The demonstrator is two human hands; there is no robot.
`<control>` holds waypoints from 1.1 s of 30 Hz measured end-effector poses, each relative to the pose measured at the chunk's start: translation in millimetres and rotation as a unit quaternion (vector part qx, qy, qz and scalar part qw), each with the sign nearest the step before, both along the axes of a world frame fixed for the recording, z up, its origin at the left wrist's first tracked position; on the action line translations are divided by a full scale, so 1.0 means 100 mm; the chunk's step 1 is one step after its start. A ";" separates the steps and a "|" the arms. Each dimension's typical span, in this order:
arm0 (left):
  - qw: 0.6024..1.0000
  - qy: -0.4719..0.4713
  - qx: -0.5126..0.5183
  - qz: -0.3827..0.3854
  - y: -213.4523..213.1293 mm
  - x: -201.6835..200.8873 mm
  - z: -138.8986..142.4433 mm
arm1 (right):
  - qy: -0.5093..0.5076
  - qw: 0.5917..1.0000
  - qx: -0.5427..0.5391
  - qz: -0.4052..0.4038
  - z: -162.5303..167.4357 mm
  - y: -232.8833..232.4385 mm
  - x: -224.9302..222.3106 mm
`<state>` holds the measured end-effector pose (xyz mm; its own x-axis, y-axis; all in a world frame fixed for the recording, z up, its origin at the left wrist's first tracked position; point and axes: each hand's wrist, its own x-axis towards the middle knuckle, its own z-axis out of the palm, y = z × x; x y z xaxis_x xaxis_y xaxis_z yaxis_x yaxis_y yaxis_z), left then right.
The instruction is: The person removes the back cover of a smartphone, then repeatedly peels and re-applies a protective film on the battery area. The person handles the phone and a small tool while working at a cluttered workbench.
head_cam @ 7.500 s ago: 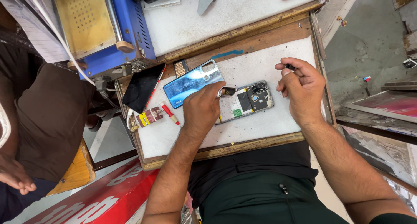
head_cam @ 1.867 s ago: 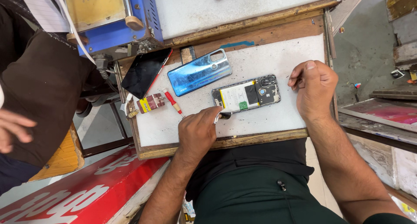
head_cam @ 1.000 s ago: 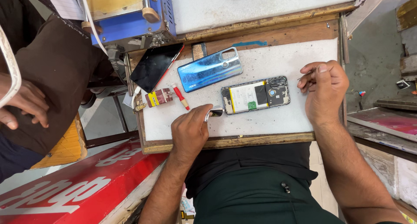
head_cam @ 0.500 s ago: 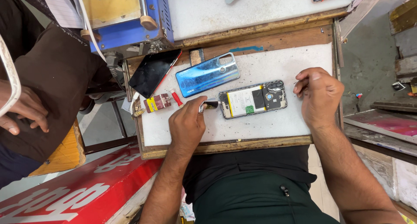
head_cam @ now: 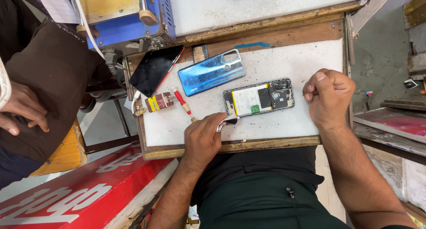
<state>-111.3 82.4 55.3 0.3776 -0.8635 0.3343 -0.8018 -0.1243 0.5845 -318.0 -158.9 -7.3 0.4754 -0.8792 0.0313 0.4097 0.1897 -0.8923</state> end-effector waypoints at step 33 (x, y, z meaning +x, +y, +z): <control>0.822 0.544 -0.159 0.064 0.32 0.23 -0.41 | -0.172 0.843 0.333 0.387 -0.45 -0.69 -1.07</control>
<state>-87.8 114.2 13.9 0.6828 -0.7281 -0.0599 0.2233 0.1300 0.9660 -425.1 -228.4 -52.2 0.9780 -0.1865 -0.0934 0.1452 0.9302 -0.3371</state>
